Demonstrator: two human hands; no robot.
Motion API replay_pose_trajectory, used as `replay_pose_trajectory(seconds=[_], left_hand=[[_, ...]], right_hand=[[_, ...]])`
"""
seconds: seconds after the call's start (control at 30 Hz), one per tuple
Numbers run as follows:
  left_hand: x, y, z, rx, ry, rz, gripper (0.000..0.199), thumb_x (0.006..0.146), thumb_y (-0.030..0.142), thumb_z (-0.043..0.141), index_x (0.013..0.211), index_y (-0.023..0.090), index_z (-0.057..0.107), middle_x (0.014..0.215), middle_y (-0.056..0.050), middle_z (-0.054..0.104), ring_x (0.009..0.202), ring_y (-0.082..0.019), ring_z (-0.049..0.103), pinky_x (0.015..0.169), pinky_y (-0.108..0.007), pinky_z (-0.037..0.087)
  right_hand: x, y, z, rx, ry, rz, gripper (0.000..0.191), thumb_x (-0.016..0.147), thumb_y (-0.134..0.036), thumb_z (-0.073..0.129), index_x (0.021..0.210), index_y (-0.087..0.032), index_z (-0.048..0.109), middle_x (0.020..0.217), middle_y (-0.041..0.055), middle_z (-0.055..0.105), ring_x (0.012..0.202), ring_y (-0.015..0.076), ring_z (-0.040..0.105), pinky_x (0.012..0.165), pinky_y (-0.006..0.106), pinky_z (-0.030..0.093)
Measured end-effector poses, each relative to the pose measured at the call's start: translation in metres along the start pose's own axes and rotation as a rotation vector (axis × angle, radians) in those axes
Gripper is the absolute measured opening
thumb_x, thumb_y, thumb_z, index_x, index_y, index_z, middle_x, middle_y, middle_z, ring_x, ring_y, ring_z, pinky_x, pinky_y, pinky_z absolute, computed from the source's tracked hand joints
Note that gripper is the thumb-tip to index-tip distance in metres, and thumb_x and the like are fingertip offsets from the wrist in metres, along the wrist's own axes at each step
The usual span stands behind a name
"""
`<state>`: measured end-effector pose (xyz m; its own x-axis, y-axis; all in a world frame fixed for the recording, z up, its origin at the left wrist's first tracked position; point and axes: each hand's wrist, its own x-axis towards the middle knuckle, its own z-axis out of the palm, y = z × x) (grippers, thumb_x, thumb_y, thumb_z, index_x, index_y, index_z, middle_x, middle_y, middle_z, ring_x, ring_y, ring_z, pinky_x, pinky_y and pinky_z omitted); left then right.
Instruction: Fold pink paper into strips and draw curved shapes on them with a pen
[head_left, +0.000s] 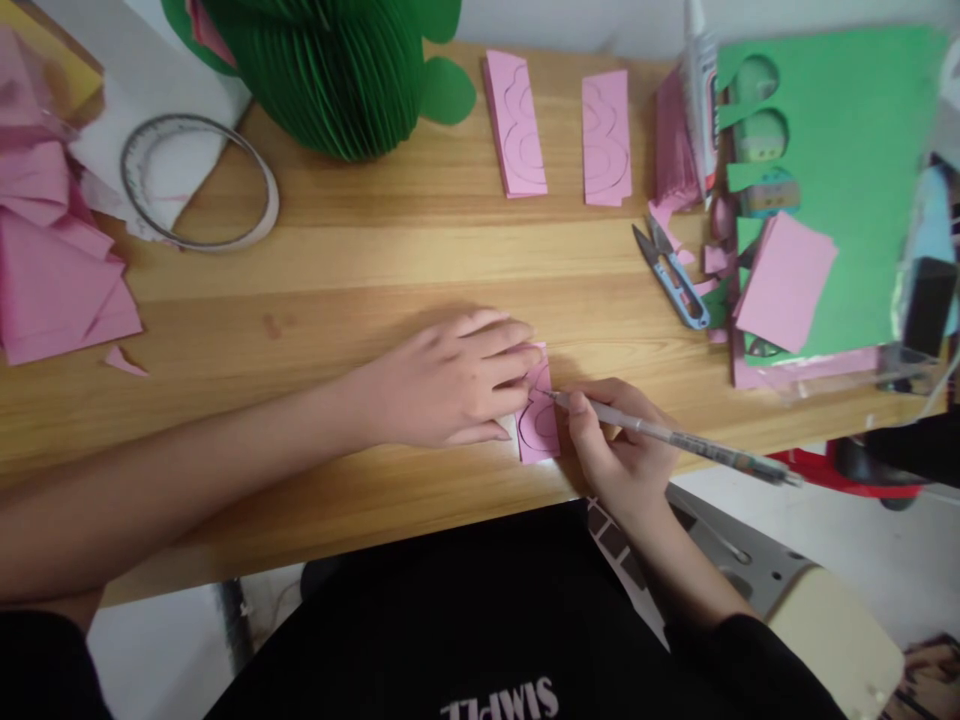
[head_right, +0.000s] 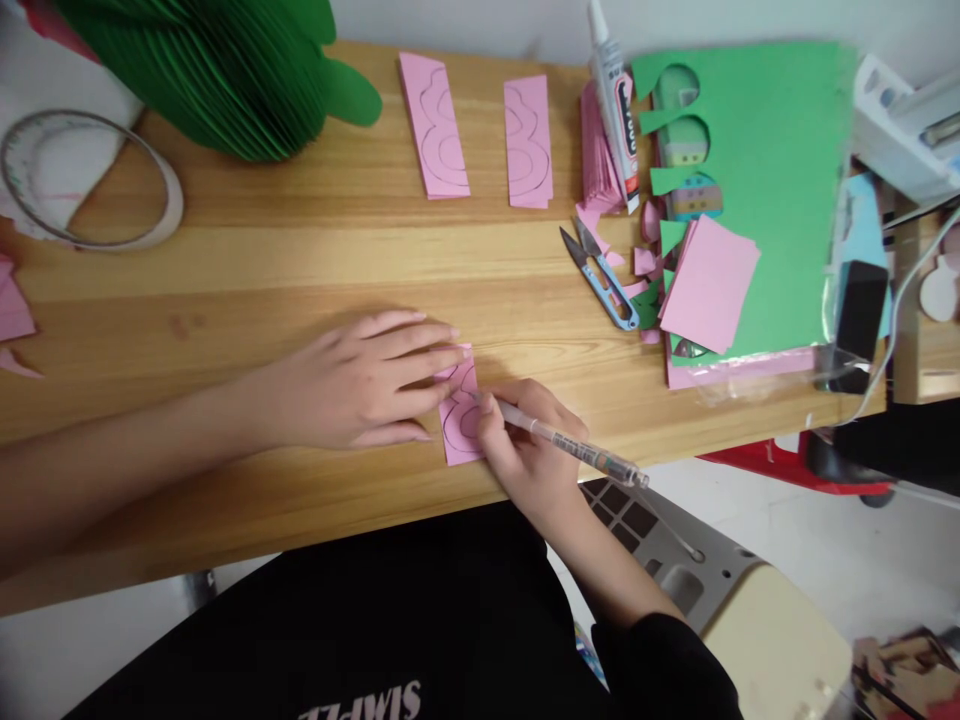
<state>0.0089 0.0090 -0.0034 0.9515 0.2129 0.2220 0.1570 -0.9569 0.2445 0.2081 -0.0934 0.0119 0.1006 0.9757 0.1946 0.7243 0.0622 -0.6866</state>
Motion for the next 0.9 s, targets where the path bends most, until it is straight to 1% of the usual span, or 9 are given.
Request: replay_pose_trajectory(seconds=[0.1, 0.3, 0.4, 0.53, 0.63, 0.73, 0.8, 0.87, 0.9], left_hand=[[0.0, 0.0, 0.0, 0.001, -0.015, -0.007, 0.036, 0.089, 0.049, 0.063, 0.109, 0.02, 0.068, 0.134, -0.01, 0.063, 0.128, -0.03, 0.052, 0.109, -0.046, 0.04], [0.0, 0.0, 0.0, -0.042, 0.003, -0.012, 0.036, 0.088, 0.046, 0.065, 0.11, 0.017, 0.068, 0.132, -0.013, 0.064, 0.127, -0.031, 0.053, 0.108, -0.047, 0.041], [0.0, 0.0, 0.0, -0.026, -0.005, -0.013, 0.035, 0.089, 0.047, 0.064, 0.109, 0.018, 0.068, 0.132, -0.011, 0.064, 0.127, -0.031, 0.053, 0.108, -0.047, 0.041], [0.0, 0.0, 0.0, -0.04, 0.007, -0.01, 0.037, 0.088, 0.046, 0.066, 0.11, 0.016, 0.068, 0.131, -0.013, 0.064, 0.127, -0.031, 0.053, 0.108, -0.047, 0.041], [0.0, 0.0, 0.0, -0.045, 0.008, -0.012, 0.035, 0.088, 0.046, 0.065, 0.108, 0.017, 0.069, 0.131, -0.013, 0.064, 0.127, -0.031, 0.053, 0.108, -0.047, 0.041], [0.0, 0.0, 0.0, -0.023, -0.002, -0.01, 0.035, 0.09, 0.047, 0.063, 0.109, 0.018, 0.068, 0.132, -0.011, 0.064, 0.127, -0.03, 0.053, 0.108, -0.046, 0.041], [0.0, 0.0, 0.0, -0.012, -0.001, -0.005, 0.036, 0.091, 0.048, 0.061, 0.111, 0.018, 0.068, 0.132, -0.011, 0.064, 0.127, -0.03, 0.053, 0.108, -0.046, 0.041], [0.0, 0.0, 0.0, -0.007, 0.002, -0.001, 0.036, 0.091, 0.048, 0.061, 0.11, 0.018, 0.068, 0.131, -0.011, 0.064, 0.127, -0.03, 0.053, 0.108, -0.046, 0.041], [0.0, -0.001, 0.0, -0.007, 0.003, 0.0, 0.036, 0.091, 0.048, 0.061, 0.109, 0.018, 0.068, 0.13, -0.012, 0.064, 0.126, -0.03, 0.054, 0.108, -0.046, 0.041]], right_hand=[[0.0, 0.001, -0.001, 0.01, 0.005, 0.014, 0.012, 0.088, -0.024, 0.062, 0.079, -0.021, 0.067, 0.063, -0.0011, 0.068, 0.054, 0.0128, 0.062, 0.05, 0.025, 0.048], [-0.003, 0.003, 0.0, 0.011, 0.019, 0.057, 0.014, 0.089, -0.026, 0.061, 0.078, -0.02, 0.067, 0.063, -0.001, 0.067, 0.054, 0.0125, 0.061, 0.05, 0.025, 0.047], [-0.004, 0.004, 0.001, 0.014, 0.022, 0.07, 0.013, 0.089, -0.026, 0.061, 0.079, -0.02, 0.067, 0.064, -0.001, 0.068, 0.056, 0.0127, 0.062, 0.051, 0.025, 0.048], [-0.004, 0.004, 0.001, 0.021, 0.03, 0.079, 0.012, 0.088, -0.025, 0.061, 0.08, -0.019, 0.067, 0.065, -0.0007, 0.068, 0.056, 0.0128, 0.063, 0.052, 0.026, 0.049], [-0.007, 0.007, 0.002, 0.044, 0.028, 0.093, 0.012, 0.089, -0.025, 0.061, 0.081, -0.02, 0.067, 0.067, -0.0003, 0.069, 0.057, 0.0134, 0.064, 0.054, 0.027, 0.05], [-0.013, 0.011, 0.003, 0.108, 0.053, 0.127, 0.012, 0.091, -0.027, 0.059, 0.086, -0.02, 0.067, 0.072, 0.001, 0.07, 0.061, 0.0149, 0.066, 0.057, 0.029, 0.053], [-0.018, 0.011, 0.002, 0.138, 0.077, 0.126, 0.012, 0.093, -0.027, 0.058, 0.093, -0.021, 0.067, 0.078, 0.0022, 0.071, 0.066, 0.016, 0.068, 0.06, 0.031, 0.055], [-0.021, 0.008, -0.001, 0.114, 0.074, 0.067, 0.014, 0.093, -0.025, 0.057, 0.104, -0.022, 0.067, 0.086, 0.0033, 0.074, 0.072, 0.017, 0.07, 0.065, 0.032, 0.057], [-0.022, 0.006, -0.002, 0.083, 0.05, 0.014, 0.019, 0.093, -0.023, 0.058, 0.109, -0.023, 0.066, 0.091, 0.004, 0.075, 0.076, 0.0176, 0.071, 0.067, 0.032, 0.058]])
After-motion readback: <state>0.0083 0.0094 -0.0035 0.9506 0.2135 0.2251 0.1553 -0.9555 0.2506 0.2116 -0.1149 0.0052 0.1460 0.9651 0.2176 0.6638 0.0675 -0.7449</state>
